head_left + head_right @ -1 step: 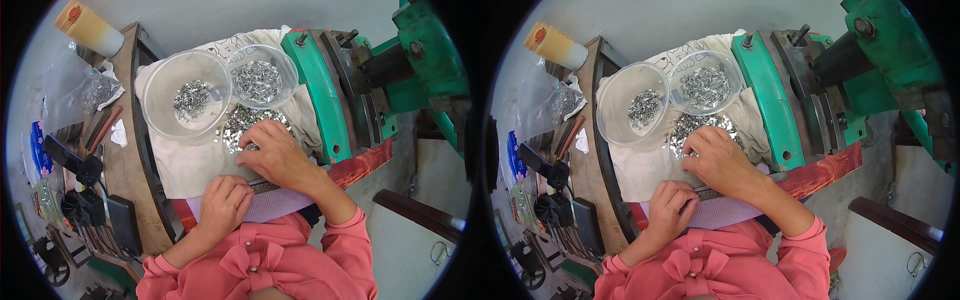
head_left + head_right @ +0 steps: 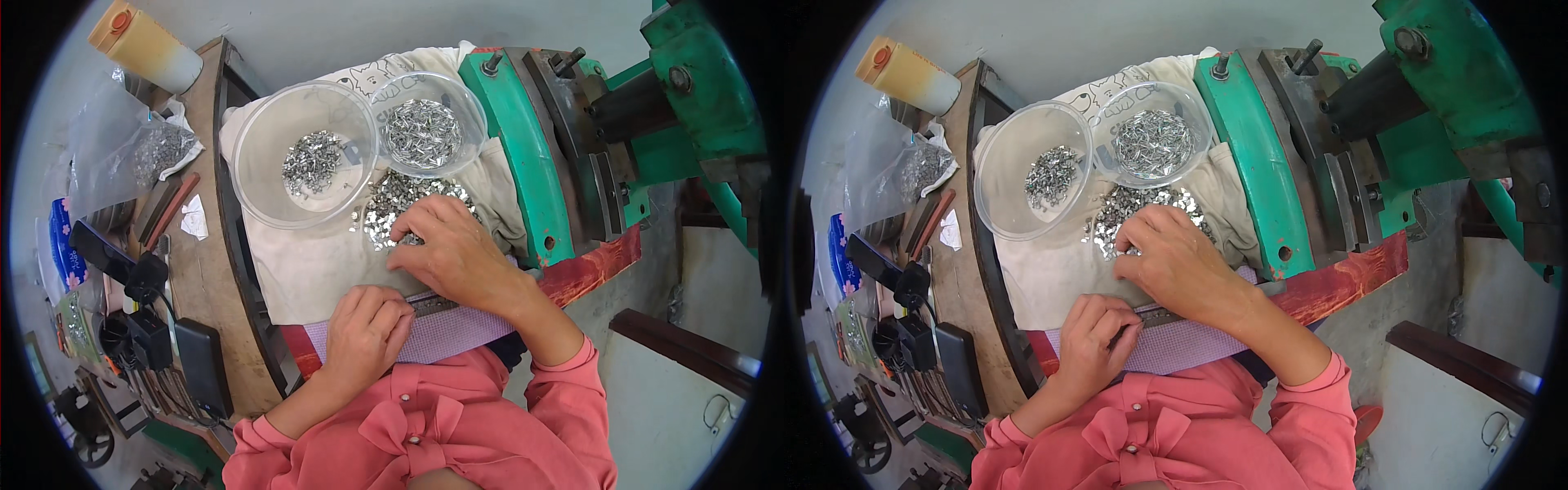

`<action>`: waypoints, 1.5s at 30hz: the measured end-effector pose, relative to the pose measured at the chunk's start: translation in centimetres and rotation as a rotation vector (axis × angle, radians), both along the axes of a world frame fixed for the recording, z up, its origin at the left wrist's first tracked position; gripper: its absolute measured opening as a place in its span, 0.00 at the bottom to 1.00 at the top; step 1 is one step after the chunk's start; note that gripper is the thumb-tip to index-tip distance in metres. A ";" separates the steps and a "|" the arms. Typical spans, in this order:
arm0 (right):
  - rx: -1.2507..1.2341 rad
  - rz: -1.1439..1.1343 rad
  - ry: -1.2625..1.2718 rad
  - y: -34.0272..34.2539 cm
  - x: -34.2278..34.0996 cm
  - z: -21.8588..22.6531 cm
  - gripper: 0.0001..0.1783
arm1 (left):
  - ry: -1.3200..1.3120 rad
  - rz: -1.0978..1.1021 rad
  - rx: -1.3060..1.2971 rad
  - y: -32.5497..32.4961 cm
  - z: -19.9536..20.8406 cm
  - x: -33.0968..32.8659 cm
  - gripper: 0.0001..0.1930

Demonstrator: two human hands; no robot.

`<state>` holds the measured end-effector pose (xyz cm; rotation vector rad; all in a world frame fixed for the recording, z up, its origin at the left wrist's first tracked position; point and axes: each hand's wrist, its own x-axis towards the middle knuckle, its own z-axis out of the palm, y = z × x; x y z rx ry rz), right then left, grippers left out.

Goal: The person picks up small silver metal pieces from a pile and places them into a long rectangular metal tray. They then move the tray to a green machine, operate a lever to process the contents, and return the tray to the table to continue filling it with more metal pieces.

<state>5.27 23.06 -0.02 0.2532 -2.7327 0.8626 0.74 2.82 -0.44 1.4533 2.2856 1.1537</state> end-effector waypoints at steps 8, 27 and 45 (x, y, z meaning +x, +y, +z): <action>0.053 -0.070 0.030 -0.1 0.5 0.1 0.08 | 0.106 -0.022 -0.031 0.6 0.7 0.0 0.12; -0.083 -0.169 -0.036 -1.3 6.8 1.0 0.10 | 0.087 0.002 -0.050 1.3 1.4 -2.3 0.10; 0.219 -0.242 0.120 -1.1 1.1 -0.8 0.09 | 0.106 0.153 -0.099 -0.4 1.0 -3.4 0.09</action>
